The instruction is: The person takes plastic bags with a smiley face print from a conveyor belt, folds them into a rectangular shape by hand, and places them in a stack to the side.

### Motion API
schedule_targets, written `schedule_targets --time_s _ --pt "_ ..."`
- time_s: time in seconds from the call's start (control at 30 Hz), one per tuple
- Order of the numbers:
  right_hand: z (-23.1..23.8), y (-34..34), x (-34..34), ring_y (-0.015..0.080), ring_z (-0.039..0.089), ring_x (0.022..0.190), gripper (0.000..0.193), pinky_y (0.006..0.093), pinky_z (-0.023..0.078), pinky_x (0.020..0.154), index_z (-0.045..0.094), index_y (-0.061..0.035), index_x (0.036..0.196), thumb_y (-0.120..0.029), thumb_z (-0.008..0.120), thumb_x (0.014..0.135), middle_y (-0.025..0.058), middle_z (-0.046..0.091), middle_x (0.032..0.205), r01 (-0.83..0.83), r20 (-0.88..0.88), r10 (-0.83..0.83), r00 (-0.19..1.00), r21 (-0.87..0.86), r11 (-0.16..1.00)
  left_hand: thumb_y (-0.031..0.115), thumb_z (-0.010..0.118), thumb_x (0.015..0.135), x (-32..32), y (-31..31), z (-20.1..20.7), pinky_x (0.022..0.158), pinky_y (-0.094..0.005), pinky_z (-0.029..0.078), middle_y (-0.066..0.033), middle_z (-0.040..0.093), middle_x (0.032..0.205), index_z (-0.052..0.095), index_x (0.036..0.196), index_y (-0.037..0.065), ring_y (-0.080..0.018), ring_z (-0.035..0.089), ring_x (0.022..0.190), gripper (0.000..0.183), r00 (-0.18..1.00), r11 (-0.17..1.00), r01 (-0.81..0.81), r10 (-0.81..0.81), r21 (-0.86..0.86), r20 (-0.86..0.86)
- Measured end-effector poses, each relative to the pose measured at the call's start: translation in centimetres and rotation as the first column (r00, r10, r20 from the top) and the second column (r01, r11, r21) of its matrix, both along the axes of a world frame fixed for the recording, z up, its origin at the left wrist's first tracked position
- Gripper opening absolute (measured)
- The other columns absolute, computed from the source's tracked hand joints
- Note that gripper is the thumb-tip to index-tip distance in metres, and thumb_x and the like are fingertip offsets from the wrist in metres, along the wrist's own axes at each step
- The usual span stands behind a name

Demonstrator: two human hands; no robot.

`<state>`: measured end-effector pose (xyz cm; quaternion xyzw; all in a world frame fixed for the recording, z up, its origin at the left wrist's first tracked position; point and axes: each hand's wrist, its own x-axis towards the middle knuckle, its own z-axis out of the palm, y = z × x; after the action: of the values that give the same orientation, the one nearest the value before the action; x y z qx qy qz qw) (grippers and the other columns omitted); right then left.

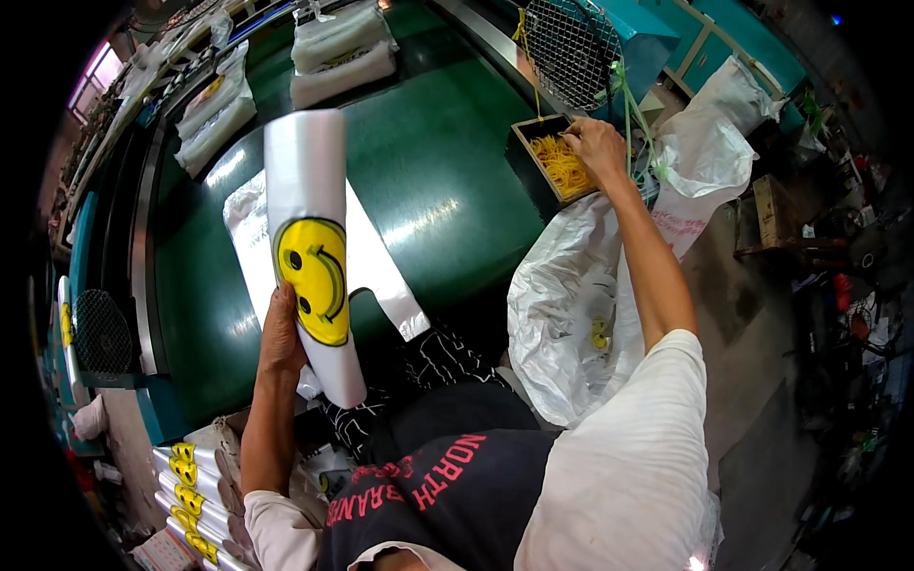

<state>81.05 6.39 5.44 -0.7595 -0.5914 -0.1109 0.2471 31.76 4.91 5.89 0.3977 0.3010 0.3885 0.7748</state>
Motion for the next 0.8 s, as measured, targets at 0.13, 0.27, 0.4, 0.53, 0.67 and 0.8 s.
schedule_targets --time_s 0.13,0.27,0.4,0.53,0.67,0.8 --pt "0.7 -0.4 0.0 0.031 0.065 0.089 0.02 0.0396 0.051 0.077 0.072 -0.0068 0.087 -0.023 0.065 0.078 0.0085 0.065 0.112 0.053 -0.012 -0.054 0.998 -0.059 0.997 0.037 0.056 0.092 1.3 -0.4 0.4 0.084 -0.0334 0.054 -0.0121 0.064 0.11 0.05 0.12 0.001 -0.0203 0.065 0.096 0.046 0.994 0.996 -0.077 0.08 -0.035 0.077" --pt "3.9 0.3 -7.8 0.0316 0.062 0.096 0.017 0.038 0.049 0.083 0.072 -0.0064 0.086 -0.019 0.067 0.076 0.0108 0.062 0.119 -0.205 -0.071 0.202 0.977 -0.032 0.978 0.04 0.047 0.096 1.3 -0.8 0.7 0.09 -0.0378 0.051 -0.0138 0.06 0.116 0.047 0.124 -0.001 -0.0235 0.062 0.103 0.049 0.991 0.995 -0.101 0.101 -0.004 0.083" --pt "3.8 -2.8 -20.0 0.036 0.06 0.096 0.023 0.0407 0.048 0.081 0.064 -0.0035 0.092 -0.006 0.069 0.07 0.0192 0.063 0.108 -0.777 -0.205 0.759 0.618 -0.018 0.629 0.04 0.056 0.092 3.4 -1.4 -1.3 0.075 -0.0306 0.047 -0.0092 0.06 0.105 0.052 0.114 0.0 -0.0156 0.057 0.087 0.046 0.963 1.0 -0.014 0.017 0.013 -0.268" --pt "3.4 -2.6 -21.2 0.0254 0.062 0.09 0.025 0.0332 0.049 0.078 0.058 0.0008 0.103 -0.008 0.06 0.081 0.0125 0.064 0.096 -0.739 -0.594 0.641 0.485 0.114 0.664 0.041 0.066 0.086 3.3 -2.4 0.7 0.044 -0.02 0.035 0.0008 0.057 0.075 0.061 0.098 -0.001 -0.004 0.044 0.053 0.044 0.992 0.998 0.054 -0.051 0.029 -0.115" --pt "3.7 -2.4 -24.8 0.0219 0.062 0.092 0.057 0.0334 0.049 0.082 0.045 0.0007 0.13 -0.037 0.058 0.09 0.0164 0.064 0.099 -0.666 -0.86 0.085 -0.504 0.45 0.595 0.036 0.068 0.085 -2.8 -4.2 3.3 0.067 -0.0274 0.046 -0.0034 0.062 0.08 0.063 0.092 -0.002 -0.0119 0.056 0.075 0.039 0.976 0.946 0.187 -0.21 0.265 0.059" --pt "8.2 -1.2 -28.1 0.0193 0.062 0.082 0.062 0.0307 0.05 0.074 0.042 0.0014 0.133 -0.043 0.055 0.091 0.016 0.065 0.088 -0.702 -0.625 -0.35 -0.698 0.693 0.162 0.041 0.069 0.082 -14.6 -6.2 -0.7 0.064 -0.0327 0.043 -0.0124 0.062 0.082 0.063 0.086 -0.001 -0.0167 0.057 0.076 0.042 0.656 0.797 0.249 0.279 0.55 -0.701"
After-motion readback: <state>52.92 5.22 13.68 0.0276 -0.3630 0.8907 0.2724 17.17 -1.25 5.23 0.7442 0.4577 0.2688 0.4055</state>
